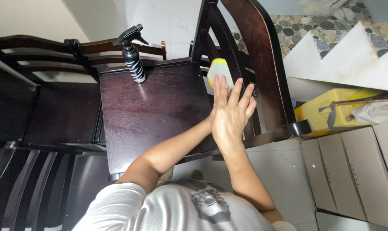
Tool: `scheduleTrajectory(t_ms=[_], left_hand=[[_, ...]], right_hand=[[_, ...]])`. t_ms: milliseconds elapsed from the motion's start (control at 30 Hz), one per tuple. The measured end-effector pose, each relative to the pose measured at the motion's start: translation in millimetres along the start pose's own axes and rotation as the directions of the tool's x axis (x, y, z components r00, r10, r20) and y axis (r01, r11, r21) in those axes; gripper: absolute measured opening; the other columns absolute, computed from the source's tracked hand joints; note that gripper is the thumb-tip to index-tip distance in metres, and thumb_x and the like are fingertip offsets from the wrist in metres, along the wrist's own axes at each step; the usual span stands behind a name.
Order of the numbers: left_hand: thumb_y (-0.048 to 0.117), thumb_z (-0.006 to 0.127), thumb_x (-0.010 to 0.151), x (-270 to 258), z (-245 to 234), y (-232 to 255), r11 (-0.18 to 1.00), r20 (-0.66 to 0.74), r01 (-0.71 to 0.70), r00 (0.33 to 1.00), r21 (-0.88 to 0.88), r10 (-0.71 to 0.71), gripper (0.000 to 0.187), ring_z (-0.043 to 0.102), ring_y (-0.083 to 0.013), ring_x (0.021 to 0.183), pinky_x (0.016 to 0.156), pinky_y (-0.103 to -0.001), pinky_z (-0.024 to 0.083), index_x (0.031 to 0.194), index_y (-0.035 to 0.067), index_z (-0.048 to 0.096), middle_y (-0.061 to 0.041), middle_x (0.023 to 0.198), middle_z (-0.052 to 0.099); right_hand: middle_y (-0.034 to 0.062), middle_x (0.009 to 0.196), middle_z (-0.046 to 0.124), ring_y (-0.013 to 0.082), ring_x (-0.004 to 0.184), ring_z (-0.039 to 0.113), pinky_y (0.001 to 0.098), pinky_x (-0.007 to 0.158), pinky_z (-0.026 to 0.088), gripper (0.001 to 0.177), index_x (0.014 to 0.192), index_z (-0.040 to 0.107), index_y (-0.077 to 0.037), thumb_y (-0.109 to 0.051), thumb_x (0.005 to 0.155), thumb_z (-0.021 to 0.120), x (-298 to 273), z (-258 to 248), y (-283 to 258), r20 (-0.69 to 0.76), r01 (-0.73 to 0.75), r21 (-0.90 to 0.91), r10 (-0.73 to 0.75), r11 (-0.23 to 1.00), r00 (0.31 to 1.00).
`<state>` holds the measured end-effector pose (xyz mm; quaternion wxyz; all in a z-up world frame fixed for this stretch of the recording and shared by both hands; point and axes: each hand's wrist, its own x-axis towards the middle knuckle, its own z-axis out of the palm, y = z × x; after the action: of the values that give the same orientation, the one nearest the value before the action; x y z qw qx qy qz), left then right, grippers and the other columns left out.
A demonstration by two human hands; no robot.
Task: The person wipes the seat and backrest of a dark wooden chair using a yellow cloth and a spray bottle. They spray the surface, wipe it in circular motions, and then flip the chair to clean the underside and legs.
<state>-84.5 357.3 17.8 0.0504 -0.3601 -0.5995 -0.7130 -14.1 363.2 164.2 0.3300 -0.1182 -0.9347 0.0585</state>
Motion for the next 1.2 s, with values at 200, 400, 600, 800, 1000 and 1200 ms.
scheduleTrajectory(t_ms=[200,400,600,800,1000,1200], left_hand=[[0.043,0.046,0.107,32,16,-40,0.916,-0.117,0.360,0.932,0.178,-0.344,0.090,-0.004,-0.0442,0.163,0.132,-0.050,0.003,0.165,-0.002,-0.007,-0.030,0.173,-0.002],[0.038,0.056,0.105,-4,-5,4,0.879,0.219,-0.024,0.971,0.477,-0.092,0.092,-0.012,-0.0469,0.159,0.131,-0.054,0.003,0.162,-0.001,-0.003,-0.032,0.169,-0.012],[0.032,0.041,0.112,58,-4,-53,0.907,-0.033,0.152,0.988,0.392,-0.151,0.076,-0.011,-0.0469,0.162,0.131,-0.053,0.001,0.166,-0.003,0.001,-0.032,0.172,-0.013],[0.036,0.041,0.102,80,1,-76,0.799,-0.189,0.557,0.779,-0.228,-0.597,0.081,0.007,-0.0415,0.158,0.126,-0.044,0.011,0.160,-0.004,0.000,-0.029,0.168,0.003],[0.036,0.049,0.106,17,4,-26,0.907,0.028,0.223,0.968,0.356,-0.249,0.092,-0.016,-0.0451,0.157,0.128,-0.048,-0.004,0.159,-0.006,-0.013,-0.031,0.167,-0.017],[0.027,0.043,0.107,75,-11,-81,0.876,-0.095,0.185,0.983,0.446,-0.159,0.078,-0.007,-0.0424,0.164,0.134,-0.046,0.000,0.165,-0.003,0.001,-0.031,0.174,-0.005]], right_hand=[[0.0390,0.153,0.039,0.0560,0.145,0.034,0.0577,0.117,0.029,0.050,0.143,0.055,0.010,-0.011,0.098,0.052,-17,-3,14,0.108,0.053,-0.075,-0.044,0.996,0.993],[0.0370,0.156,0.040,0.0497,0.147,0.037,0.0546,0.118,0.030,0.049,0.146,0.056,0.011,-0.007,0.100,0.054,-11,5,7,0.050,-0.005,-0.181,0.015,0.983,0.999],[0.0407,0.151,0.041,0.0528,0.139,0.042,0.0545,0.111,0.035,0.052,0.141,0.059,0.011,-0.008,0.092,0.060,2,-29,-2,0.108,0.029,-0.137,-0.014,0.990,0.994],[0.0394,0.153,0.042,0.0512,0.141,0.044,0.0528,0.113,0.036,0.046,0.137,0.060,0.009,-0.003,0.093,0.059,2,-29,-4,0.104,0.023,-0.174,-0.005,0.985,0.995],[0.0424,0.151,0.040,0.0540,0.139,0.043,0.0539,0.113,0.035,0.048,0.138,0.059,0.010,-0.004,0.093,0.059,2,-24,-2,0.138,0.084,-0.221,-0.054,0.972,0.989],[0.0414,0.149,0.043,0.0535,0.138,0.045,0.0538,0.110,0.038,0.046,0.136,0.061,0.009,-0.003,0.092,0.060,2,-26,-2,0.128,0.081,-0.214,-0.054,0.973,0.990]])
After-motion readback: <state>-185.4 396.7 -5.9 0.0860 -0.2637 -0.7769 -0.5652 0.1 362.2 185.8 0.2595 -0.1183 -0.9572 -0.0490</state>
